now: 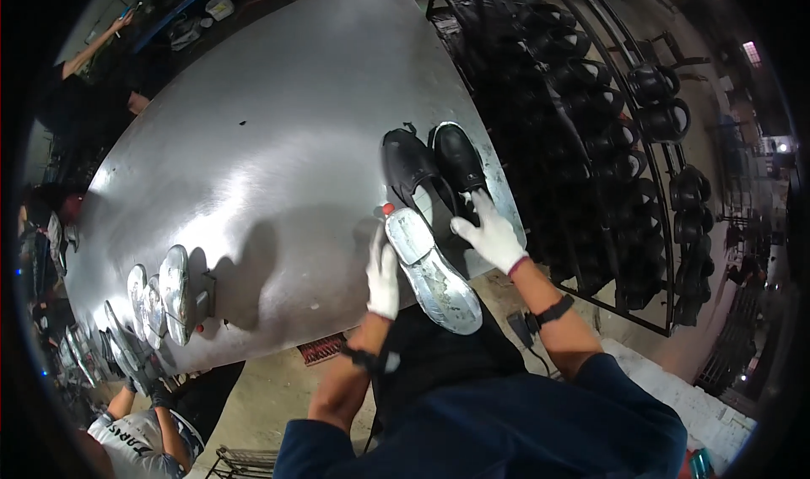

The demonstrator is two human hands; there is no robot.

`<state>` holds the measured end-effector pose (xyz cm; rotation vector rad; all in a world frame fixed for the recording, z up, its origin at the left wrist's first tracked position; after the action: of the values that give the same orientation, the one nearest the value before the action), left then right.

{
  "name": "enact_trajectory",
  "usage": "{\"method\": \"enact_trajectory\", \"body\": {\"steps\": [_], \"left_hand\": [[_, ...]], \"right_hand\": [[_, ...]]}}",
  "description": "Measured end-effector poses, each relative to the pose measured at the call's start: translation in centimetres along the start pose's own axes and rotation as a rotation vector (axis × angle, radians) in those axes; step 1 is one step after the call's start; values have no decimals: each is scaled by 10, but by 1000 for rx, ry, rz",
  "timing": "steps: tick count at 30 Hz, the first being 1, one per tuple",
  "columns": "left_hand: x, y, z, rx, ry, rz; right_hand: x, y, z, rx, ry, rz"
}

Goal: Cleaning and preparing shoe soles at a manufacturing station.

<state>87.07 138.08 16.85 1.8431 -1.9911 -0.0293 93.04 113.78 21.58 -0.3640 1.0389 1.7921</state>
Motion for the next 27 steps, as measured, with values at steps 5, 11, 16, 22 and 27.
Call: {"method": "enact_trajectory", "body": {"steps": [5, 11, 16, 22, 27], "left_hand": [[17, 26, 21, -282, 712, 77], [-14, -8, -3, 6, 996, -234], [-118, 2, -77, 284, 756, -591], [-320, 72, -87, 495, 636, -1048], [-361, 93, -96, 575, 663, -1157]], "right_hand": [[22, -99, 51, 152, 360, 115], [46, -133, 57, 38, 410, -8], [37, -133, 47, 103, 393, 96], [46, -134, 53, 97, 354, 70], [40, -136, 61, 99, 323, 110]]}}
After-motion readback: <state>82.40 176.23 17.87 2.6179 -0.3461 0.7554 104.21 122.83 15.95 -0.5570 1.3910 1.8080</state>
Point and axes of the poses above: each hand's wrist, its own y-axis away from the middle knuckle, its own x-axis out of the palm, z = x × y, the point moved 2 cm from there along -y, towards the middle knuckle, and after that the axes turned 13 degrees about z, right-handed, at the moved point
